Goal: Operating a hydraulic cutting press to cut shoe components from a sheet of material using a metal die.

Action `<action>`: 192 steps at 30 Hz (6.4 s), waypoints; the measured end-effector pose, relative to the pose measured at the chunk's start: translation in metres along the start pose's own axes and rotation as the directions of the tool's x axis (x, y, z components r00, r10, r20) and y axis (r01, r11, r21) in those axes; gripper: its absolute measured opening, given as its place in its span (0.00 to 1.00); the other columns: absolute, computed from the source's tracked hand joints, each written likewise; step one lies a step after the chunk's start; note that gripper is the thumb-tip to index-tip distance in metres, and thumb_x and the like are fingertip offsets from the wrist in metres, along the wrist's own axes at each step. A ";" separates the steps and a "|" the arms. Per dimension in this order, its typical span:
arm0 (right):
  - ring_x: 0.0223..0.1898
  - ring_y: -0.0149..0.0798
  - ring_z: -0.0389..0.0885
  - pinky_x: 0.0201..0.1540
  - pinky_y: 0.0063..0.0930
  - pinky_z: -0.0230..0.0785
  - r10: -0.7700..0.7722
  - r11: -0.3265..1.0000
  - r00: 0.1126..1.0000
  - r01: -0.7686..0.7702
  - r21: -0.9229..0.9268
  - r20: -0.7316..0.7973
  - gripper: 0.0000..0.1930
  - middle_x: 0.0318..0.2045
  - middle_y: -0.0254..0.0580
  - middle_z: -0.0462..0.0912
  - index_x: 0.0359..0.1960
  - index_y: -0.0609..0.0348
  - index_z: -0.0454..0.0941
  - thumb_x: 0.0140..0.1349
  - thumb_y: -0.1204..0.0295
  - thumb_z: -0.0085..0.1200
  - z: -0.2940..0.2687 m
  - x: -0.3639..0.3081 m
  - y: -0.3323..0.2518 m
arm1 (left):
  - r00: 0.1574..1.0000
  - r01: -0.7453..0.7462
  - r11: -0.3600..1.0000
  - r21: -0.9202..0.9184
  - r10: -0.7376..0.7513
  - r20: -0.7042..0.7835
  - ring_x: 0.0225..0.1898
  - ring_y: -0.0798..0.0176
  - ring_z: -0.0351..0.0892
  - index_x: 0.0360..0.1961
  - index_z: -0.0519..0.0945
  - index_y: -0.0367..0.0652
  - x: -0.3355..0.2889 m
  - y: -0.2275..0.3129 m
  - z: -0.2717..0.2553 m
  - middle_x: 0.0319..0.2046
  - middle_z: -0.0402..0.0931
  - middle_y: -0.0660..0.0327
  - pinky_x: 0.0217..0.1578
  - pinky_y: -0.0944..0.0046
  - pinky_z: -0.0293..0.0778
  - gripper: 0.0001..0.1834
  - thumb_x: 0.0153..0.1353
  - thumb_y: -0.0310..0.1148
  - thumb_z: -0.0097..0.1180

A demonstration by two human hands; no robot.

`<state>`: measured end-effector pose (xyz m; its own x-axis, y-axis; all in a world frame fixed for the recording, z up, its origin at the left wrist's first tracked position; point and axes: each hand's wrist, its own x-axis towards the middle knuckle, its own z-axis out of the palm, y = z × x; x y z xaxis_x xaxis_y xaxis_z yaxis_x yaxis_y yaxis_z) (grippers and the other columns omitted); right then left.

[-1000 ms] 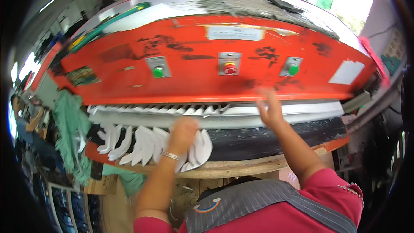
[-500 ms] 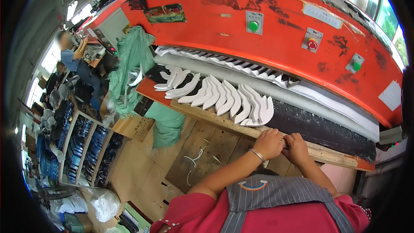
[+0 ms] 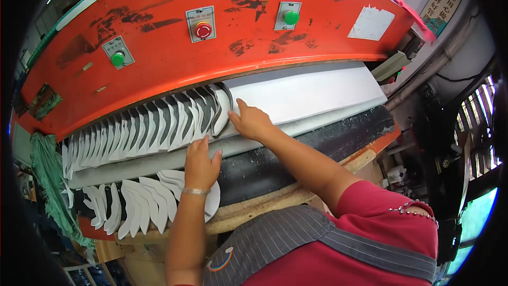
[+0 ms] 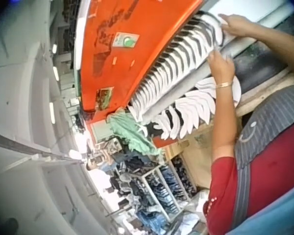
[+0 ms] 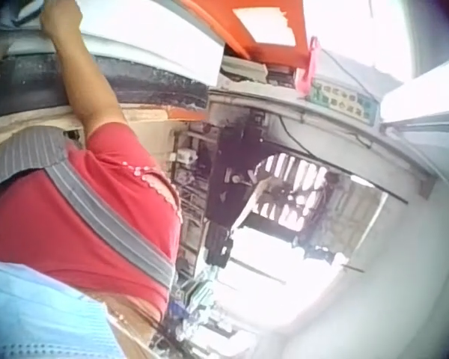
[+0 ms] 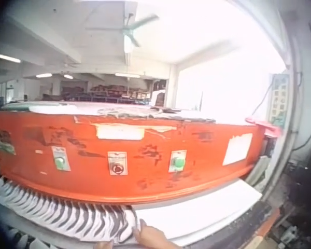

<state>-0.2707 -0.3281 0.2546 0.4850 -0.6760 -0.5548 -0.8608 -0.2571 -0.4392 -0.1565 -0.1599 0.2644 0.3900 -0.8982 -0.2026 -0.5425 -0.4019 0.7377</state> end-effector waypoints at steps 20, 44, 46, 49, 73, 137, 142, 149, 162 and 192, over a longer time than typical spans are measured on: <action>0.24 0.55 0.79 0.32 0.46 0.70 0.053 0.976 0.968 0.002 0.217 -0.246 0.31 0.19 0.53 0.79 0.63 0.62 0.64 0.54 0.66 0.46 -0.007 0.019 0.032 | 0.962 -0.271 0.944 0.187 0.275 0.008 0.39 0.59 0.68 0.47 0.82 0.44 0.047 -0.011 0.045 0.33 0.71 0.65 0.41 0.58 0.62 0.26 0.52 0.49 0.62; 0.23 0.24 0.71 0.27 0.22 0.65 0.061 0.772 0.680 0.433 0.466 -0.731 0.11 0.20 0.34 0.75 0.38 0.62 0.69 0.62 0.71 0.59 -0.207 0.021 0.005 | 0.883 -0.103 0.980 0.173 0.170 -0.437 0.31 0.48 0.69 0.22 0.73 0.40 0.113 0.008 -0.213 0.25 0.70 0.53 0.35 0.50 0.65 0.16 0.68 0.34 0.46; 0.23 0.23 0.71 0.26 0.22 0.64 0.004 0.738 0.779 0.420 0.528 -0.626 0.10 0.20 0.34 0.75 0.38 0.62 0.69 0.62 0.72 0.58 -0.202 0.016 0.012 | 0.956 -0.139 0.976 0.167 0.176 -0.233 0.32 0.47 0.71 0.24 0.75 0.39 0.082 0.023 -0.185 0.26 0.72 0.53 0.36 0.50 0.67 0.12 0.65 0.32 0.47; 0.23 0.23 0.70 0.25 0.21 0.64 -0.007 0.768 0.829 0.363 0.528 -0.559 0.10 0.21 0.33 0.76 0.38 0.62 0.69 0.62 0.73 0.58 -0.191 0.005 0.002 | 0.986 -0.127 0.985 -0.113 0.138 0.098 0.40 0.47 0.76 0.32 0.81 0.42 0.003 0.042 -0.112 0.34 0.78 0.52 0.44 0.53 0.73 0.12 0.63 0.36 0.48; 0.60 0.49 0.69 0.58 0.40 0.65 -0.740 0.529 0.668 0.645 -0.551 0.071 0.27 0.58 0.47 0.71 0.56 0.56 0.72 0.50 0.82 0.50 -0.079 -0.017 -0.011 | 0.986 -0.040 0.983 0.180 0.009 0.169 0.39 0.50 0.74 0.29 0.81 0.38 -0.142 0.097 0.002 0.32 0.76 0.51 0.42 0.51 0.71 0.20 0.52 0.47 0.56; 0.46 0.46 0.71 0.53 0.40 0.60 -0.933 0.168 0.205 0.975 -0.147 0.297 0.15 0.37 0.36 0.78 0.35 0.54 0.77 0.45 0.71 0.66 -0.167 0.050 0.042 | 0.981 -0.141 0.982 0.126 0.155 -0.112 0.50 0.48 0.74 0.48 0.80 0.40 0.006 0.126 -0.039 0.46 0.78 0.52 0.52 0.55 0.67 0.24 0.51 0.40 0.67; 0.63 0.60 0.63 0.61 0.48 0.59 -0.807 0.585 0.534 0.784 -0.208 -0.252 0.23 0.55 0.54 0.72 0.37 0.51 0.76 0.39 0.64 0.74 -0.122 0.029 0.065 | 0.994 0.010 0.944 0.329 0.025 -0.104 0.48 0.53 0.71 0.48 0.80 0.41 0.061 0.105 0.013 0.41 0.75 0.57 0.51 0.53 0.63 0.28 0.49 0.48 0.67; 0.61 0.59 0.67 0.60 0.40 0.63 -0.618 0.777 0.784 0.620 0.108 -0.057 0.23 0.59 0.58 0.70 0.42 0.51 0.74 0.45 0.64 0.71 -0.128 0.043 0.057 | 0.964 -0.018 0.958 0.285 0.092 -0.249 0.44 0.58 0.68 0.42 0.83 0.43 0.064 0.089 0.032 0.37 0.73 0.64 0.48 0.56 0.58 0.24 0.49 0.49 0.65; 0.60 0.54 0.70 0.56 0.37 0.68 -0.661 0.747 0.750 0.654 0.122 0.027 0.29 0.61 0.51 0.70 0.51 0.52 0.73 0.47 0.62 0.71 -0.149 0.052 0.049 | 0.980 -0.042 0.970 0.239 0.087 -0.180 0.50 0.56 0.68 0.50 0.80 0.42 0.073 0.092 0.013 0.43 0.75 0.60 0.56 0.54 0.57 0.31 0.48 0.50 0.66; 0.45 0.46 0.72 0.48 0.36 0.70 -0.555 0.754 0.769 0.626 -0.199 0.317 0.22 0.40 0.44 0.75 0.42 0.60 0.76 0.46 0.64 0.67 -0.181 -0.196 0.068 | 0.833 -0.494 0.042 -0.869 0.312 -0.458 0.53 0.67 0.66 0.46 0.82 0.59 -0.074 0.392 -0.195 0.43 0.75 0.78 0.49 0.57 0.65 0.15 0.60 0.49 0.60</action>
<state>-0.4519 -0.3382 0.4616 0.8994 -0.1582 -0.4076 -0.3763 -0.7546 -0.5375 -0.2526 -0.2161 0.6942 0.4965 -0.7916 0.3561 0.4311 0.5809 0.6904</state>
